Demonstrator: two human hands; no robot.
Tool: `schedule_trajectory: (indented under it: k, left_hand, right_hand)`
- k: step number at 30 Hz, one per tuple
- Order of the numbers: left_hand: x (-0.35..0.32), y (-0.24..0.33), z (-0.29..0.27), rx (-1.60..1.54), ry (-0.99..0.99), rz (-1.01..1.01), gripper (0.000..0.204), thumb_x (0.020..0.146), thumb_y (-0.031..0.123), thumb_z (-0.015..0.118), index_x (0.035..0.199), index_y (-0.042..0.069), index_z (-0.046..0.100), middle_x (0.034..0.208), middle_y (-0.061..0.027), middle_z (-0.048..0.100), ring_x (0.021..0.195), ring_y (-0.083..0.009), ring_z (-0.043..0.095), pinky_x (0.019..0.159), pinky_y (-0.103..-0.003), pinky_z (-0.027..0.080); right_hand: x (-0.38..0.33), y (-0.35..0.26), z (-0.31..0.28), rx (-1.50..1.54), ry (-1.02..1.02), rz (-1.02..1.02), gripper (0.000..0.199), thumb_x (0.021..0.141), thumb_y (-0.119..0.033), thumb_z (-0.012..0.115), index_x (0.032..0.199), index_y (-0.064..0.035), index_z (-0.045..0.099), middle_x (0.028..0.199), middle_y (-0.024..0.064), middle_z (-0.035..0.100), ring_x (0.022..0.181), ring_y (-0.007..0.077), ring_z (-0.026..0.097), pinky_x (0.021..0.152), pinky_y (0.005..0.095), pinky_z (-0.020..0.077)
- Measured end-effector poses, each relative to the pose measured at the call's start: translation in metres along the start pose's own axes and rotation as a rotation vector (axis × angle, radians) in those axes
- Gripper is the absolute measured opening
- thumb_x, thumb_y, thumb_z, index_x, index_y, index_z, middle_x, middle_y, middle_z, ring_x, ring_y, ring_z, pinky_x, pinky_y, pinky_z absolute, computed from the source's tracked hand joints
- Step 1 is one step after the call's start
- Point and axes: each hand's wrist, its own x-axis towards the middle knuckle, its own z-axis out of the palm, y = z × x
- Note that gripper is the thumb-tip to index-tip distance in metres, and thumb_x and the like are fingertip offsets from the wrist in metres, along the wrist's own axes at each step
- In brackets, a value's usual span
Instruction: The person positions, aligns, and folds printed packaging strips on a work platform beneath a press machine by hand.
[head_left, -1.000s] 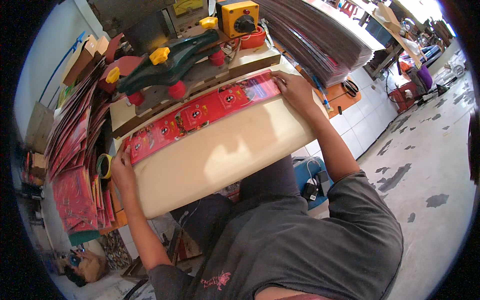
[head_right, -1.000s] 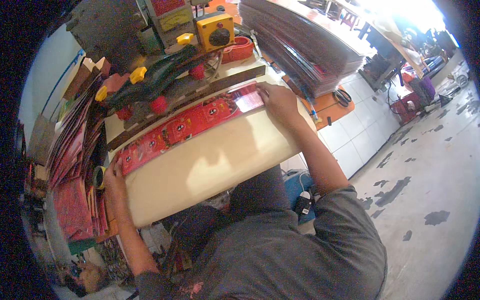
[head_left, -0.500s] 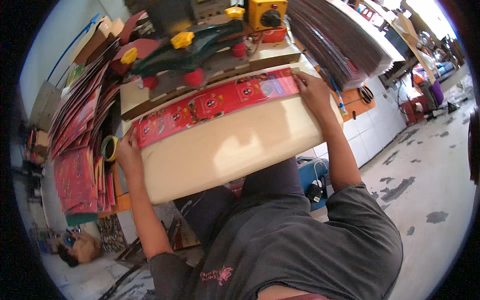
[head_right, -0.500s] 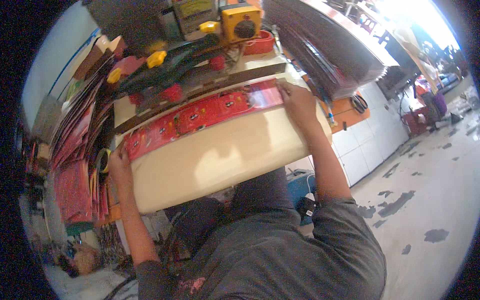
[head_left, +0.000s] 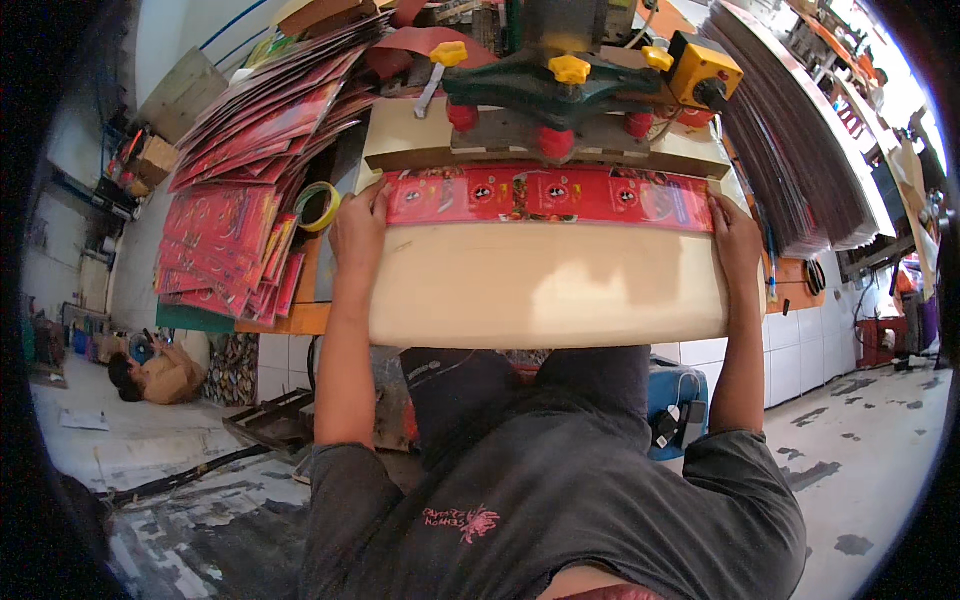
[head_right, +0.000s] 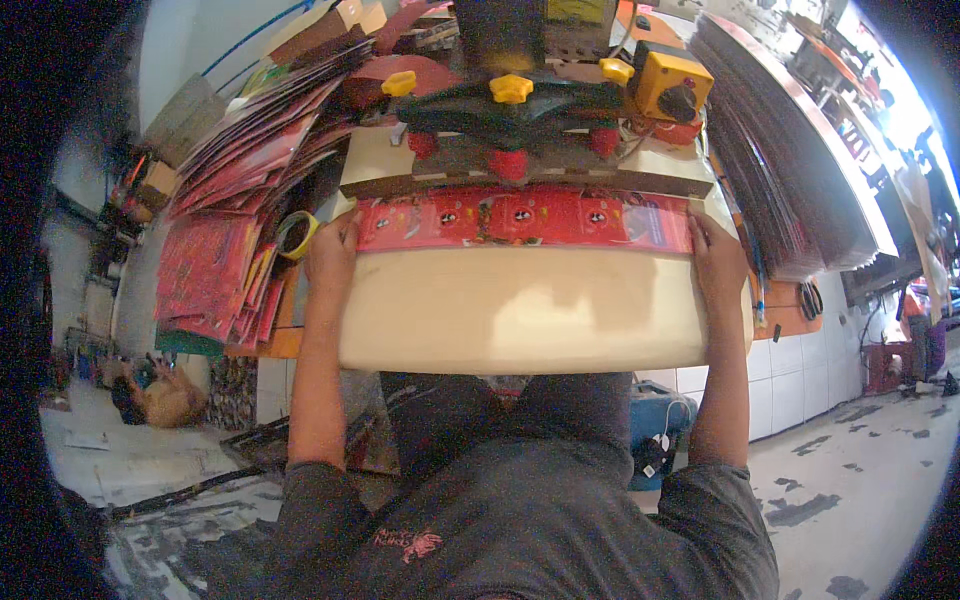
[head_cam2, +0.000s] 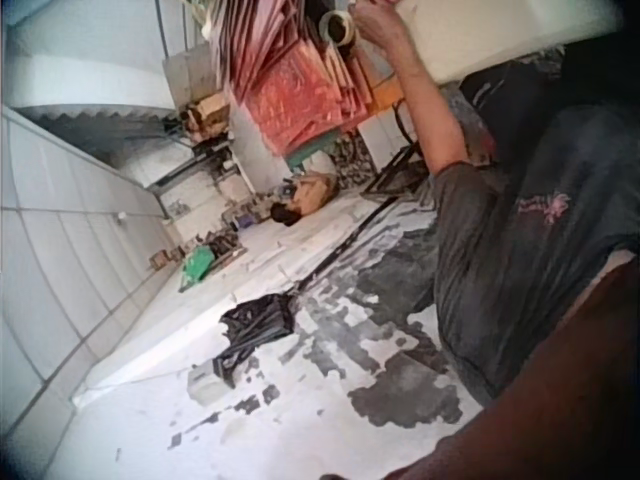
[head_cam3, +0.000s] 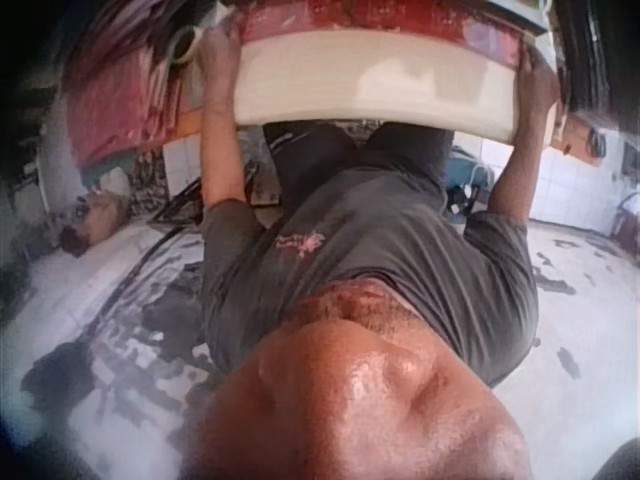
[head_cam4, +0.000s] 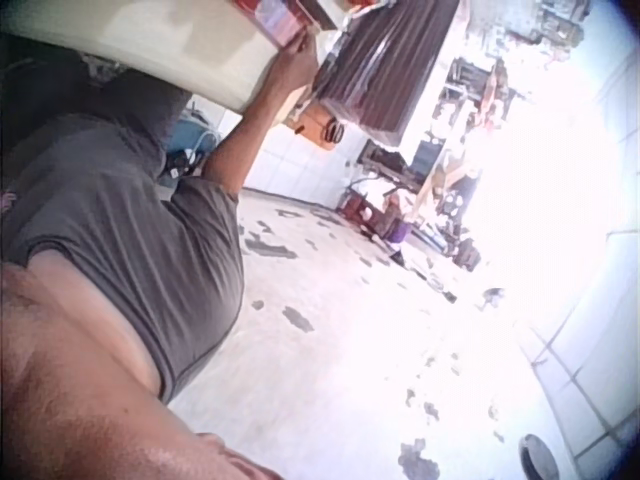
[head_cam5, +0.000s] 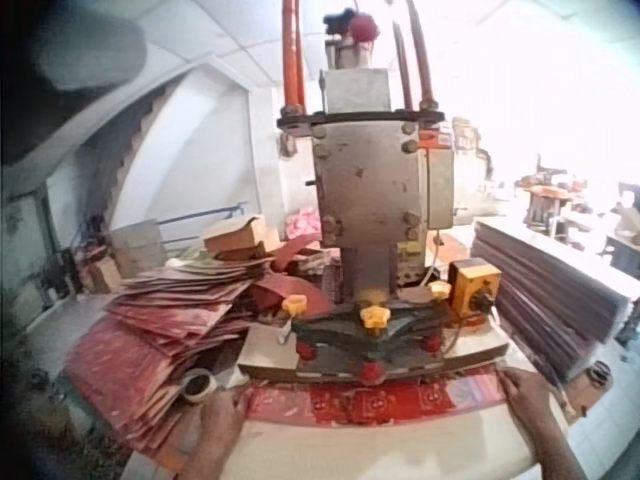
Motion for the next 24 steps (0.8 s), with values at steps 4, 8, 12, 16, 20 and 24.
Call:
schedule_trajectory:
  k: [4, 8, 12, 16, 20, 24]
  left_hand:
    - [-0.002, 0.004, -0.004, 0.001, -0.024, -0.011, 0.037, 0.104, 0.043, 0.06, 0.126, 0.02, 0.077, 0.103, -0.0269, 0.071, 0.099, -0.0459, 0.069, 0.085, -0.053, 0.054]
    - [0.002, -0.008, 0.002, -0.03, 0.004, 0.01, 0.038, 0.104, 0.044, 0.06, 0.127, 0.018, 0.077, 0.101, -0.0289, 0.07, 0.097, -0.0474, 0.069, 0.085, -0.054, 0.054]
    - [-0.001, -0.007, 0.002, -0.062, -0.015, 0.011, 0.038, 0.104, 0.043, 0.059, 0.127, 0.018, 0.077, 0.101, -0.0294, 0.07, 0.096, -0.0481, 0.069, 0.085, -0.054, 0.054]
    - [0.0, -0.003, 0.002, -0.054, -0.015, -0.018, 0.038, 0.104, 0.043, 0.059, 0.124, 0.017, 0.078, 0.101, -0.0287, 0.071, 0.097, -0.0477, 0.069, 0.085, -0.054, 0.054]
    - [0.001, -0.009, 0.01, -0.075, 0.006, 0.007, 0.04, 0.105, 0.043, 0.059, 0.124, 0.013, 0.077, 0.103, -0.028, 0.072, 0.099, -0.0469, 0.069, 0.085, -0.054, 0.054]
    - [0.002, -0.003, 0.004, -0.186, -0.063, 0.004, 0.047, 0.106, 0.047, 0.056, 0.126, 0.007, 0.073, 0.112, -0.0265, 0.073, 0.106, -0.046, 0.069, 0.088, -0.049, 0.054]
  right_hand:
    - [-0.003, -0.01, -0.004, 0.027, -0.013, -0.002, 0.036, 0.106, -0.041, 0.058, 0.13, -0.0203, 0.075, 0.111, 0.0157, 0.077, 0.101, 0.0344, 0.075, 0.085, 0.0425, 0.0568]
    - [-0.003, -0.009, -0.003, 0.04, 0.003, -0.007, 0.036, 0.106, -0.04, 0.058, 0.13, -0.02, 0.075, 0.111, 0.0157, 0.077, 0.102, 0.0345, 0.075, 0.086, 0.0425, 0.0565]
    - [-0.001, -0.004, -0.001, 0.043, 0.006, -0.021, 0.037, 0.106, -0.042, 0.057, 0.13, -0.0194, 0.074, 0.112, 0.0163, 0.077, 0.103, 0.0348, 0.075, 0.087, 0.0426, 0.0565]
    - [0.0, -0.009, -0.004, 0.03, -0.045, 0.025, 0.038, 0.106, -0.042, 0.058, 0.131, -0.0178, 0.074, 0.113, 0.0166, 0.077, 0.104, 0.0337, 0.075, 0.089, 0.0418, 0.0568]
    - [-0.004, -0.005, -0.007, 0.08, 0.014, -0.01, 0.038, 0.106, -0.04, 0.058, 0.13, -0.0161, 0.075, 0.113, 0.017, 0.077, 0.104, 0.0328, 0.075, 0.089, 0.0406, 0.0567]
    - [-0.006, 0.001, 0.002, 0.158, 0.056, -0.043, 0.035, 0.106, -0.035, 0.057, 0.127, -0.0146, 0.076, 0.114, 0.0171, 0.077, 0.104, 0.0328, 0.075, 0.091, 0.0426, 0.0556]
